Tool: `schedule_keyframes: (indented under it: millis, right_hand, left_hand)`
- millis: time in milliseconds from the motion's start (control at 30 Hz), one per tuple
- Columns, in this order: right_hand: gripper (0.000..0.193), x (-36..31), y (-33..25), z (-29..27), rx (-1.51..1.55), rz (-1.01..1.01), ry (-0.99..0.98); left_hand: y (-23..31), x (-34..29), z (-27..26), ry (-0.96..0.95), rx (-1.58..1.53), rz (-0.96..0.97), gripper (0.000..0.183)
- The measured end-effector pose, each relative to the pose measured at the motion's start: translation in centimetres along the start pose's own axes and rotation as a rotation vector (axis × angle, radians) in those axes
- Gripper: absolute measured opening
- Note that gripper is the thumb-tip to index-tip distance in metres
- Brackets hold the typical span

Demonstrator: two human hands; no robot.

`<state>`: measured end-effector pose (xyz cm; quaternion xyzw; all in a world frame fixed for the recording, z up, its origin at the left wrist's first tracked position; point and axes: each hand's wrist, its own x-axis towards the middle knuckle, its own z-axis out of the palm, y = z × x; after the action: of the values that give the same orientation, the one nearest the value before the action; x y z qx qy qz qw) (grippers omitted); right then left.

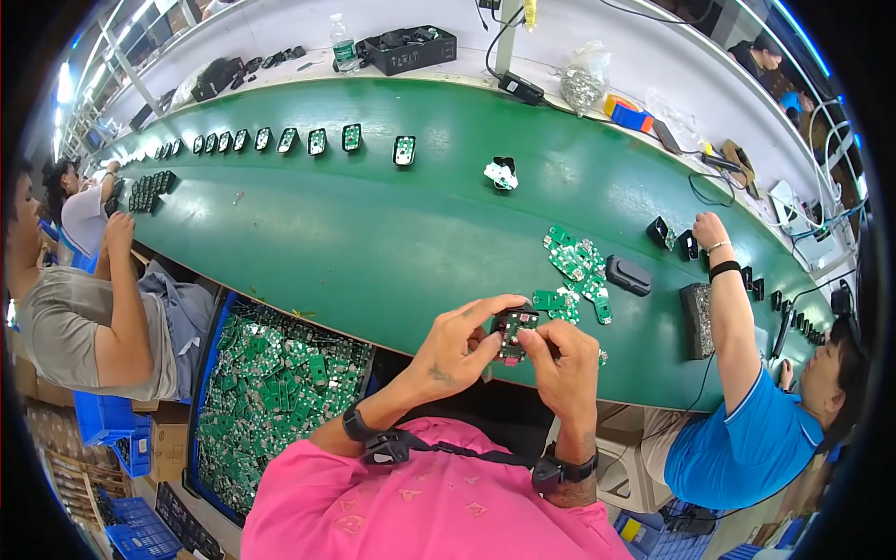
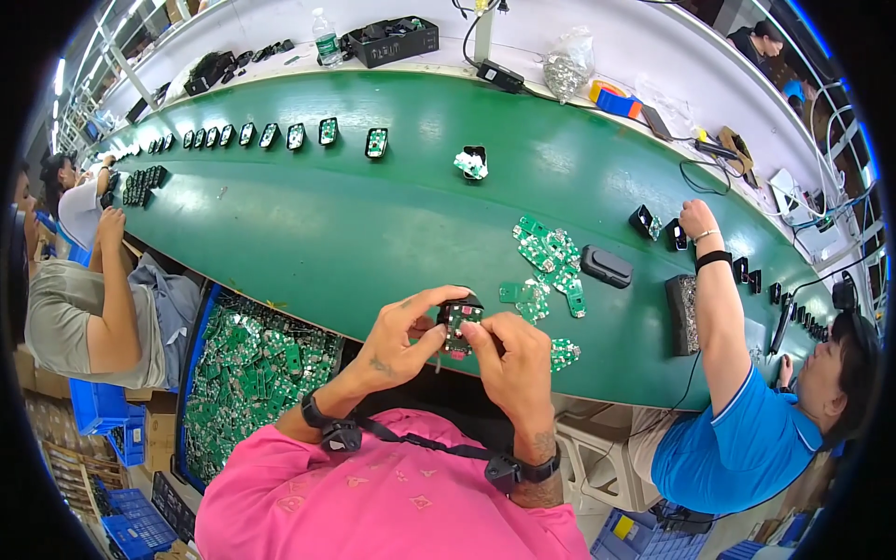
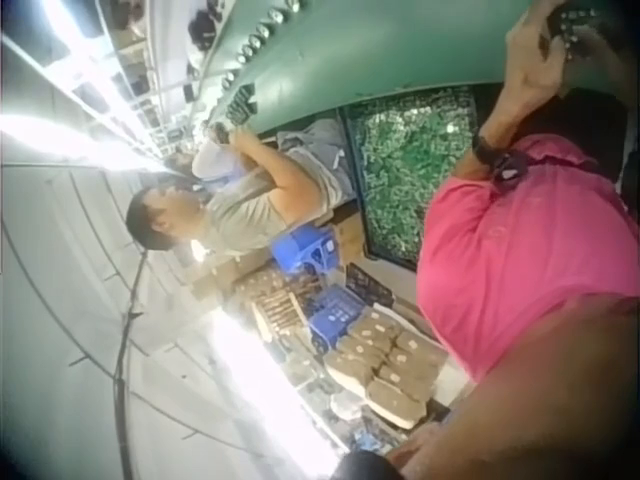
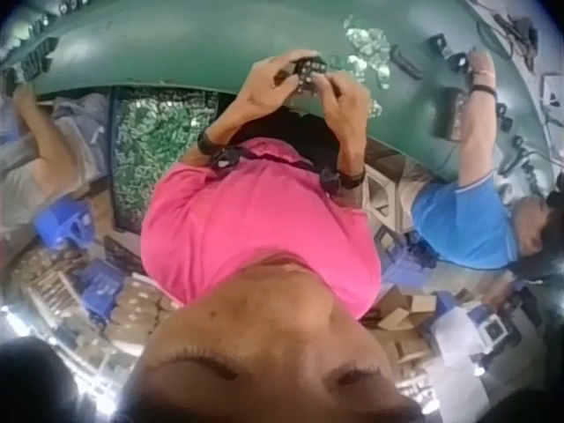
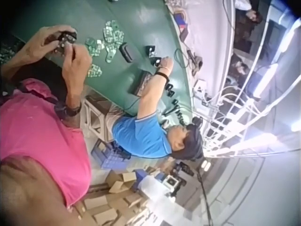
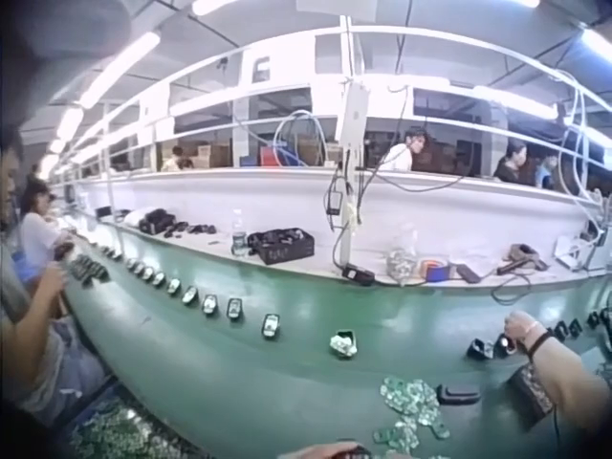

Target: The person assembles electronic devices by hand, fitting a green circuit board into a black plastic housing and inserting a small white component. They then place the completed unit onto the green conveyor belt alongside other similar units.

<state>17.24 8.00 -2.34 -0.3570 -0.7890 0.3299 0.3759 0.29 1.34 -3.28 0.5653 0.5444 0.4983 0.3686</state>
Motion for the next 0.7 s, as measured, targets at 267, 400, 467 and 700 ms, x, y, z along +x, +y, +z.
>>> schedule_keyframes:
  millis: [267,400,467,700]
  right_hand:
    - [0.024,-0.3,-0.7,0.8,-0.004,0.049,0.037]
    - [0.029,-0.5,0.2,1.5,-0.004,0.087,0.049]
    - [0.029,-0.6,0.2,2.1,-0.001,0.101,0.106]
    - [0.035,-0.9,1.3,4.1,0.007,0.098,0.091]
  left_hand:
    - [-1.2,-0.4,-0.6,-0.070,-0.295,-0.033,0.045]
    - [-1.2,-0.1,0.5,0.016,-0.185,-0.053,0.038]
    - [-1.6,0.0,1.1,0.066,-0.161,-0.073,0.036]
    - [-1.7,0.4,3.0,0.243,0.023,-0.033,0.031]
